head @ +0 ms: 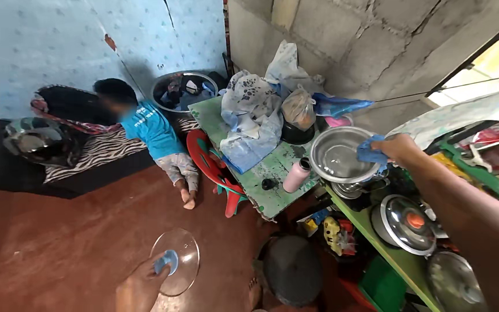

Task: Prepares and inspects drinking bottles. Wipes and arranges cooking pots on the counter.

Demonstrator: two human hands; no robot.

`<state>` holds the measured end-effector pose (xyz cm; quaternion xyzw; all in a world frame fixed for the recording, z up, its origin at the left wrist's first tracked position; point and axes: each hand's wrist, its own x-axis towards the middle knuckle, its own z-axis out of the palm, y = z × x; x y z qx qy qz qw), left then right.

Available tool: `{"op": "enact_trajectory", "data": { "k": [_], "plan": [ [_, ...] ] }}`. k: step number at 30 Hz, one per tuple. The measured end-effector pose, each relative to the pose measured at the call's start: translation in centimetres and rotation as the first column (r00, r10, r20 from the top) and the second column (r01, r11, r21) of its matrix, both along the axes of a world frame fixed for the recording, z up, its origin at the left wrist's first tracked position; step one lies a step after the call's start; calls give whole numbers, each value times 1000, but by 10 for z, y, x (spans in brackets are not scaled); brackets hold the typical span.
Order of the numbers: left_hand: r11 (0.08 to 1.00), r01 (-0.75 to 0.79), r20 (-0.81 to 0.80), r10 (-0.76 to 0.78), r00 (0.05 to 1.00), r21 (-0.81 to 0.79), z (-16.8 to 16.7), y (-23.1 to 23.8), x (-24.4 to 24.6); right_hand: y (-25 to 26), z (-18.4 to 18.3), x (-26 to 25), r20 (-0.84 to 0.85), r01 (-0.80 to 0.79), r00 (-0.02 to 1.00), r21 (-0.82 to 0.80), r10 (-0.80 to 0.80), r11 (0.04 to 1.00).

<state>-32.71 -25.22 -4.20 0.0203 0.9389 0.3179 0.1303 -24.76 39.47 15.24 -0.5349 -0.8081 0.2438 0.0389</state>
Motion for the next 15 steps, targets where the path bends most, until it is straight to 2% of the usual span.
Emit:
{"op": "enact_trajectory", "data": {
  "k": [4,8,15],
  "plan": [
    [987,-6,69,-5,998,161,-3,25,5,3,1,-8,60,-22,998,41,19,999],
    [955,14,53,-31,998,297,-12,53,9,0,3,-13,52,-28,998,47,25,998],
    [949,70,62,-93,994,308,-12,77,8,5,-2,-17,34,-26,999,53,24,998]
  ]
}}
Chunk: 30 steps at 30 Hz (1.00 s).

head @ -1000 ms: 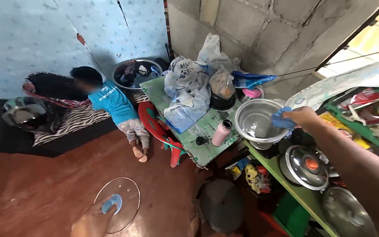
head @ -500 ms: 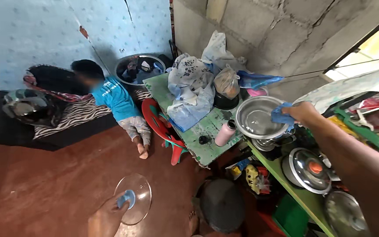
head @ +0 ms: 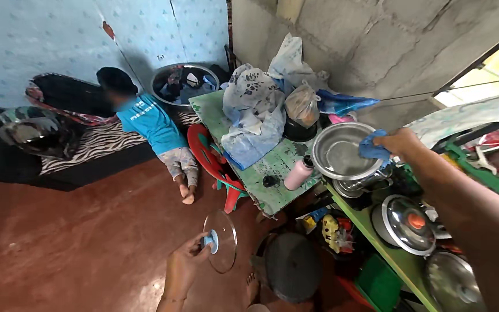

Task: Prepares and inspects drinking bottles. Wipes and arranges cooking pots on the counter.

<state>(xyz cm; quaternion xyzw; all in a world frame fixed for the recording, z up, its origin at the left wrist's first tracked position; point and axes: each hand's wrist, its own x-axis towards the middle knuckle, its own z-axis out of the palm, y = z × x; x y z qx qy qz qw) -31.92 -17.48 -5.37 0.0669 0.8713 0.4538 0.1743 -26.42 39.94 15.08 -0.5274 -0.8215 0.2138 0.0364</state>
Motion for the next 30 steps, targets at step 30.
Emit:
{"op": "enact_trajectory", "data": {
  "k": [30],
  "plan": [
    [988,-33,-17,31,999,-150,-13,-33,1,-11,30,-19,45,-23,999,72,20,997]
  ]
}}
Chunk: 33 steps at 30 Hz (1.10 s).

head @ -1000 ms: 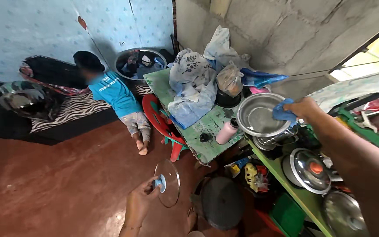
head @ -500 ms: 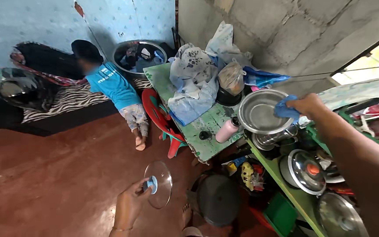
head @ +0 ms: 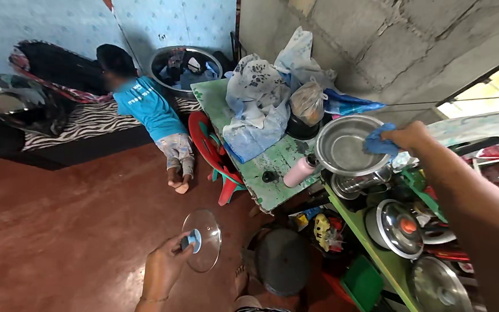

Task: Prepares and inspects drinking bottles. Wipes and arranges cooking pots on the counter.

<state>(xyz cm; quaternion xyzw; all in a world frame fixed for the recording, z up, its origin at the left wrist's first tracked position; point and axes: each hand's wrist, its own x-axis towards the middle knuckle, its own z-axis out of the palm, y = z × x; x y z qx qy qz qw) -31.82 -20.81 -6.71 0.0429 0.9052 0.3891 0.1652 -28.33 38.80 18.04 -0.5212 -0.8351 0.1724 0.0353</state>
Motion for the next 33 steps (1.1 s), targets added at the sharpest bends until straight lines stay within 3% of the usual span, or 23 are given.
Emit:
{"op": "enact_trajectory", "data": {
  "k": [33],
  "plan": [
    [1000,20,-2,-20,1000,8,-5,2,9,-10,27,-13,105,-101,990,103,91,989]
  ]
}}
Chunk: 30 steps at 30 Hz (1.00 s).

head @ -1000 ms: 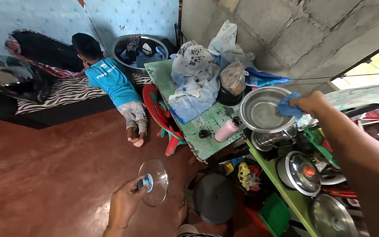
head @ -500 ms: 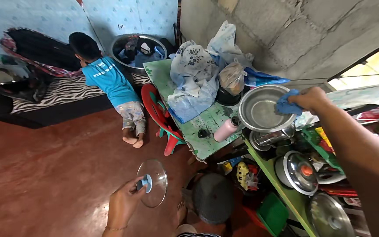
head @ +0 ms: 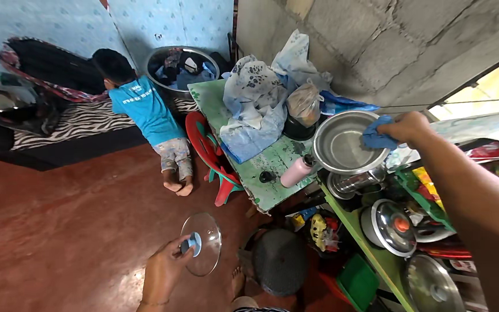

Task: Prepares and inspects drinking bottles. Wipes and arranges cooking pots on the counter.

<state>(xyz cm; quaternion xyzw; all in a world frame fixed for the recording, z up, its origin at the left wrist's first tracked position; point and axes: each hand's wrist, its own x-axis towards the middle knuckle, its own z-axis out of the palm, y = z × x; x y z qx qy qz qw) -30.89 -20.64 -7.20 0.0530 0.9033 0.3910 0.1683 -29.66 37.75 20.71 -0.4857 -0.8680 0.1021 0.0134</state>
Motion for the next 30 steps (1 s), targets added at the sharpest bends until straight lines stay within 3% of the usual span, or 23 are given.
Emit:
{"op": "enact_trajectory", "data": {
  "k": [30],
  "plan": [
    [1000,13,-29,-12,1000,19,-4,6,2,-24,21,-18,148,-146,981,114,128,983]
  ]
}}
